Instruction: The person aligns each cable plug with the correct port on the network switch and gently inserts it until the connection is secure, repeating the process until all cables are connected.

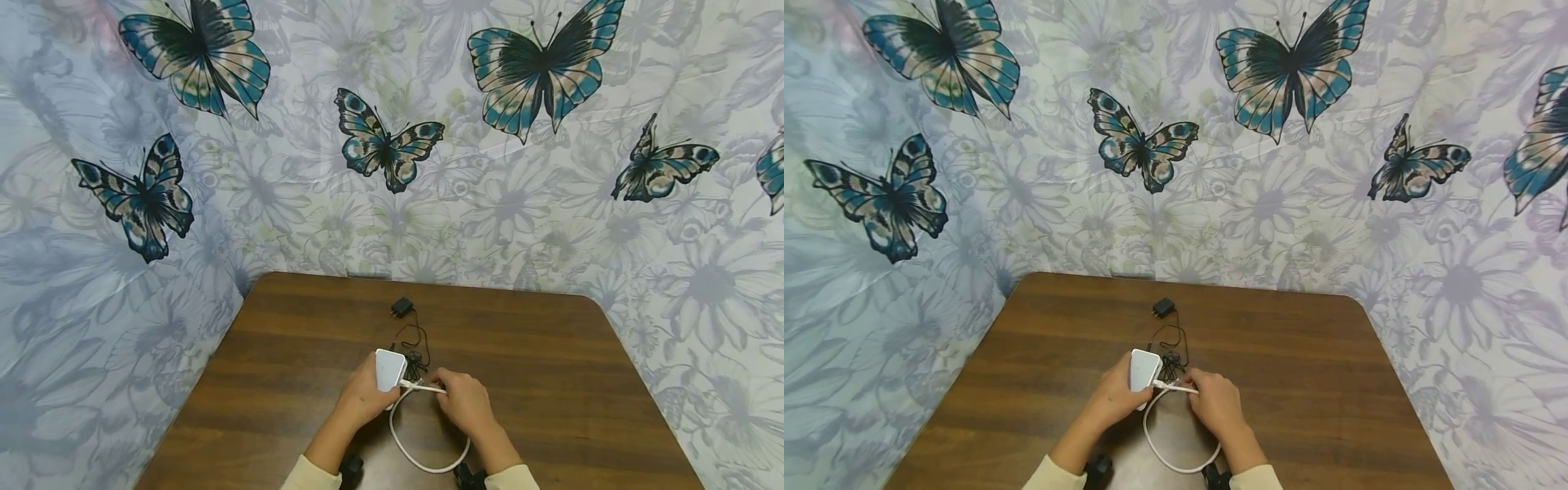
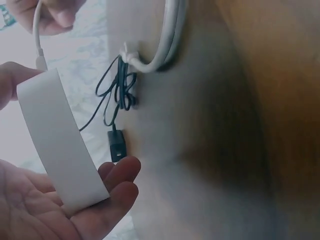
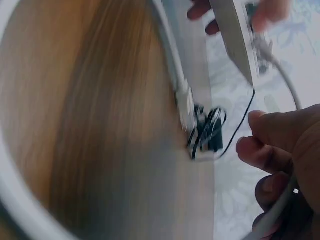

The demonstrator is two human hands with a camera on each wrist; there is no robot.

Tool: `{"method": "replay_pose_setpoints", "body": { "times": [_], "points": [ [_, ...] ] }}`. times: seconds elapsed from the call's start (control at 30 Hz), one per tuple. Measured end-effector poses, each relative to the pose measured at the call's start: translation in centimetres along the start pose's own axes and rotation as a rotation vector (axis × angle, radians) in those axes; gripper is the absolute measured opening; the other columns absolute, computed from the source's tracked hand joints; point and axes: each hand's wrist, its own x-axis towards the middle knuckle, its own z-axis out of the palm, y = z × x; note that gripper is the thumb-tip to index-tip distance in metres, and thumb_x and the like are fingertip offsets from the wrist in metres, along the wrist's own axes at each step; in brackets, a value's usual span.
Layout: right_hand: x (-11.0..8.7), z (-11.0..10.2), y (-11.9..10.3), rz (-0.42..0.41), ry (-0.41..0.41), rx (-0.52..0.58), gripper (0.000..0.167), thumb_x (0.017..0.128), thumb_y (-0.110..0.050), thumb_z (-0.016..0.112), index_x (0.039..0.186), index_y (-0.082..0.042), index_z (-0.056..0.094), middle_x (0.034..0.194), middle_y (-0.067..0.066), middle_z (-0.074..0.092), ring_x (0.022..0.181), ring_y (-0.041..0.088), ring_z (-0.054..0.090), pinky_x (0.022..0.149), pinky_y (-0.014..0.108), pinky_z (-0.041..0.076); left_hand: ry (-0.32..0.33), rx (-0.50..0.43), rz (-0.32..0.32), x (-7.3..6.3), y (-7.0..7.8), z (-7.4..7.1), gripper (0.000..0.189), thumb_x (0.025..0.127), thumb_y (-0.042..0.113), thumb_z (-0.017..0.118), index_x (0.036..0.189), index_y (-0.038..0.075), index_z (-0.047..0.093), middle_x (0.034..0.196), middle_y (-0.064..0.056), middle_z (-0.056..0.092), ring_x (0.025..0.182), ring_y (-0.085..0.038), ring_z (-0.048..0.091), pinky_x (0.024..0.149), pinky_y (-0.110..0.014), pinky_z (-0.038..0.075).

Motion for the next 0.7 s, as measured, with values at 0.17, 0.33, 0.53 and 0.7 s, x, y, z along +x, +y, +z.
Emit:
{"method": "replay_pose_setpoints", "body": {
  "times": [0.17, 0.33, 0.53, 0.7],
  "points": [
    [-0.3, -0.6, 1.8, 0.072, -0.065, -0.001, 0.024, 0.072, -0.015, 0.083, 0.091, -0.024, 0.071, 0.076, -0.011, 0.068, 0.060, 0.010, 0.058, 0.048, 0.032, 0.042, -0.013, 0.035, -0.065, 0.0, -0.4, 0.4, 0.094, 0.071, 0.035, 0.078, 0.147, -0.004, 0.038, 0.112, -0.016, 0.064, 0.088, -0.027, 0.061, 0.070, -0.042, 0.050],
    [-0.6, -1.0, 3.0, 0.124, -0.085, 0.001, 0.022, 0.076, -0.021, 0.084, 0.091, -0.023, 0.068, 0.074, -0.011, 0.066, 0.059, 0.009, 0.055, 0.047, 0.032, 0.041, -0.018, 0.064, -0.097, 0.1, -0.9, 0.2, 0.089, 0.071, 0.038, 0.078, 0.144, 0.002, 0.043, 0.106, -0.012, 0.066, 0.086, -0.026, 0.061, 0.066, -0.042, 0.049],
    [-0.9, -1.3, 4.4, 0.183, -0.121, 0.010, 0.025, 0.079, -0.027, 0.084, 0.077, -0.025, 0.059, 0.062, -0.012, 0.051, 0.055, 0.011, 0.046, 0.046, 0.032, 0.034, -0.025, 0.073, -0.103, 0.1, -1.3, 0.2, 0.081, 0.071, 0.038, 0.078, 0.138, 0.007, 0.047, 0.100, -0.007, 0.065, 0.083, -0.023, 0.060, 0.063, -0.039, 0.047],
    [-1.1, -1.5, 5.3, 0.209, -0.152, 0.032, 0.030, 0.079, -0.030, 0.084, 0.074, -0.024, 0.055, 0.061, -0.010, 0.047, 0.055, 0.012, 0.044, 0.046, 0.031, 0.033, -0.027, 0.081, -0.111, 0.0, -1.6, 0.3, 0.084, 0.070, 0.038, 0.078, 0.139, 0.004, 0.046, 0.098, -0.008, 0.064, 0.084, -0.025, 0.059, 0.063, -0.041, 0.047]
  ]
}}
